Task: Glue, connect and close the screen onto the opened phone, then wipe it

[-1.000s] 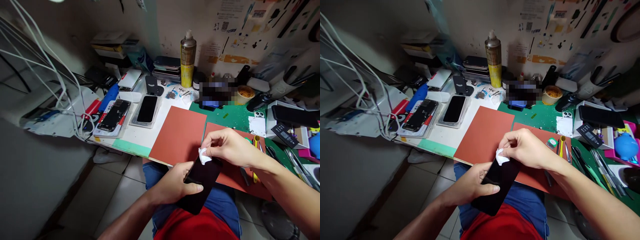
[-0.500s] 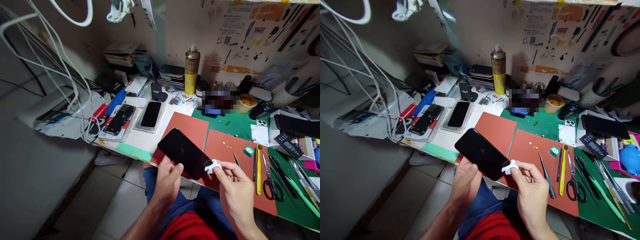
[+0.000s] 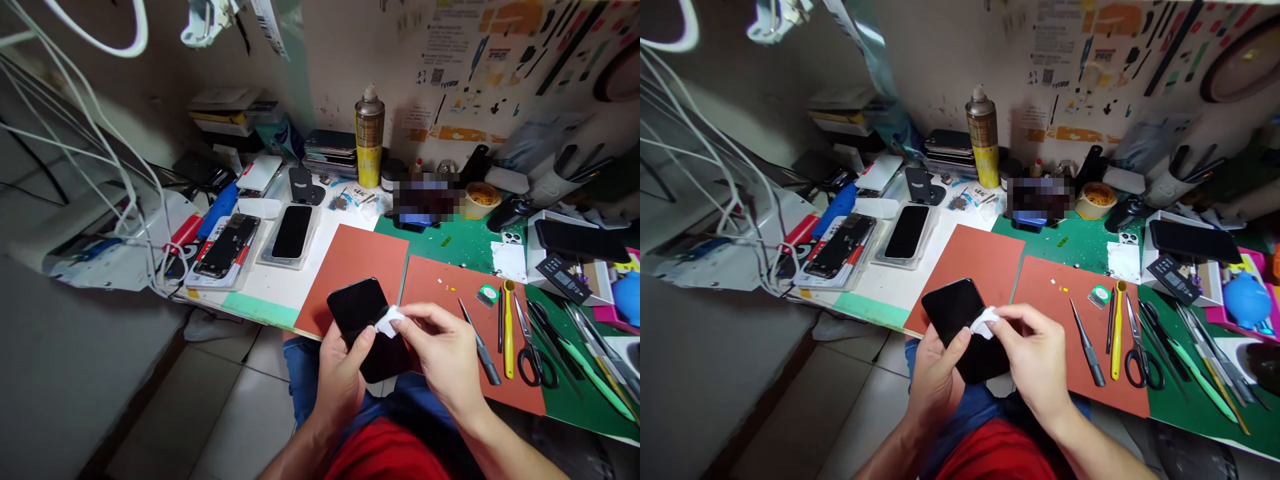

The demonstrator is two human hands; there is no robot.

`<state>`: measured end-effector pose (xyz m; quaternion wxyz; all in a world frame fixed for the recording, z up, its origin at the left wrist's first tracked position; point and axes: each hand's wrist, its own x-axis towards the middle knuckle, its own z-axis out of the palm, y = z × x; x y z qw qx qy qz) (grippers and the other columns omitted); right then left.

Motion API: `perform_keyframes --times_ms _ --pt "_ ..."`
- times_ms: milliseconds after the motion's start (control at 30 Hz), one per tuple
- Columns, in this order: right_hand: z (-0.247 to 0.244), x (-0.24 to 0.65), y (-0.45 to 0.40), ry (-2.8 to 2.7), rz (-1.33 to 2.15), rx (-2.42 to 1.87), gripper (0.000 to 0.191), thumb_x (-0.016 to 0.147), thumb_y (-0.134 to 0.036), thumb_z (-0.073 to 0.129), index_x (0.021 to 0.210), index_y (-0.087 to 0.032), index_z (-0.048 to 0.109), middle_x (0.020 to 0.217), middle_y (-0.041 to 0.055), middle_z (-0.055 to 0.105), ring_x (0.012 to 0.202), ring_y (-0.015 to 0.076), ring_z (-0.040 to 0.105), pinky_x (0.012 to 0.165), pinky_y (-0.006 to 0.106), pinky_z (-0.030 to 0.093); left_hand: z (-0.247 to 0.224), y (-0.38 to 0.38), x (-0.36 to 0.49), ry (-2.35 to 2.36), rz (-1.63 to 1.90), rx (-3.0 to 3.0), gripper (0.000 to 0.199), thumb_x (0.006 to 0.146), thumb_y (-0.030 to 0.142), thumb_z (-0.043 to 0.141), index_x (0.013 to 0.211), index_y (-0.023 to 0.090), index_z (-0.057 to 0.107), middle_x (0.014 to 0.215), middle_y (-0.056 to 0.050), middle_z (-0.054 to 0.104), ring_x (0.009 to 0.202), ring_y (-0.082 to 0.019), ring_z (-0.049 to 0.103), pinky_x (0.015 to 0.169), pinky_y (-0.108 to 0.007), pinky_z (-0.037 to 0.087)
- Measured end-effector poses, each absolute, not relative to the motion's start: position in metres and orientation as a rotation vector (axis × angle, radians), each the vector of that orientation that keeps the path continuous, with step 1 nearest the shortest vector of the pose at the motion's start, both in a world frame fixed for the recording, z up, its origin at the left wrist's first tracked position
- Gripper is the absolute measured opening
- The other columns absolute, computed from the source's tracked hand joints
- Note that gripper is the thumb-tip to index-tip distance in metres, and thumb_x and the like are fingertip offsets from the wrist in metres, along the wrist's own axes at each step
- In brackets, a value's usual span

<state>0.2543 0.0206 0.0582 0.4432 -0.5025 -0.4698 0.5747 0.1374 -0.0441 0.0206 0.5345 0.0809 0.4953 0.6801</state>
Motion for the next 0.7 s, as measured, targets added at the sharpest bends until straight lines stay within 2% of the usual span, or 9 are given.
perform_keyframes --times_ms 100,300,467,600,700 --pt "0.063 0.25 0.028 -1.164 1.42 -1.214 0.013 0.078 -0.036 0.091 0.085 -0.026 0.086 0.085 0.0046 0.085 0.076 0.0197 0.08 0.071 0.026 0.065 0.022 -0.046 0.139 1.185 1.607 0.232 0.056 0.076 0.037 0.097 0.126 0.02 0.076 0.119 -0.012 0.084 0.107 -0.031 0.082 0.099 -0.044 0.065" --pt "0.058 0.26 0.011 -1.159 1.369 -1.277 0.013 0.079 -0.036 0.091 0.08 -0.025 0.085 0.078 0.0041 0.083 0.067 0.019 0.077 0.062 0.026 0.063 0.025 -0.046 0.131 1.154 1.566 0.249 0.046 0.079 0.037 0.095 0.117 0.018 0.077 0.104 -0.011 0.086 0.101 -0.031 0.083 0.095 -0.045 0.066" --pt "0.065 0.252 0.022 -1.134 1.354 -1.197 0.013 0.077 -0.033 0.092 0.085 -0.025 0.086 0.083 0.0043 0.084 0.073 0.0195 0.079 0.068 0.026 0.064 0.026 -0.047 0.133 1.137 1.565 0.304 0.051 0.08 0.034 0.094 0.125 0.019 0.077 0.117 -0.012 0.084 0.11 -0.029 0.081 0.1 -0.042 0.064" --pt "0.063 0.251 0.022 -1.141 1.32 -1.255 0.012 0.079 -0.034 0.091 0.084 -0.024 0.086 0.08 0.0046 0.084 0.067 0.0191 0.078 0.062 0.026 0.063 0.025 -0.049 0.132 1.12 1.54 0.3 0.046 0.08 0.035 0.094 0.121 0.018 0.079 0.111 -0.011 0.085 0.107 -0.03 0.081 0.102 -0.046 0.064" --pt "0.066 0.25 0.025 -1.115 1.295 -1.216 0.013 0.078 -0.033 0.092 0.085 -0.024 0.086 0.083 0.0046 0.084 0.071 0.0201 0.079 0.066 0.028 0.065 0.024 -0.051 0.132 1.143 1.518 0.327 0.051 0.079 0.035 0.096 0.124 0.018 0.078 0.117 -0.012 0.085 0.109 -0.03 0.081 0.104 -0.045 0.063"
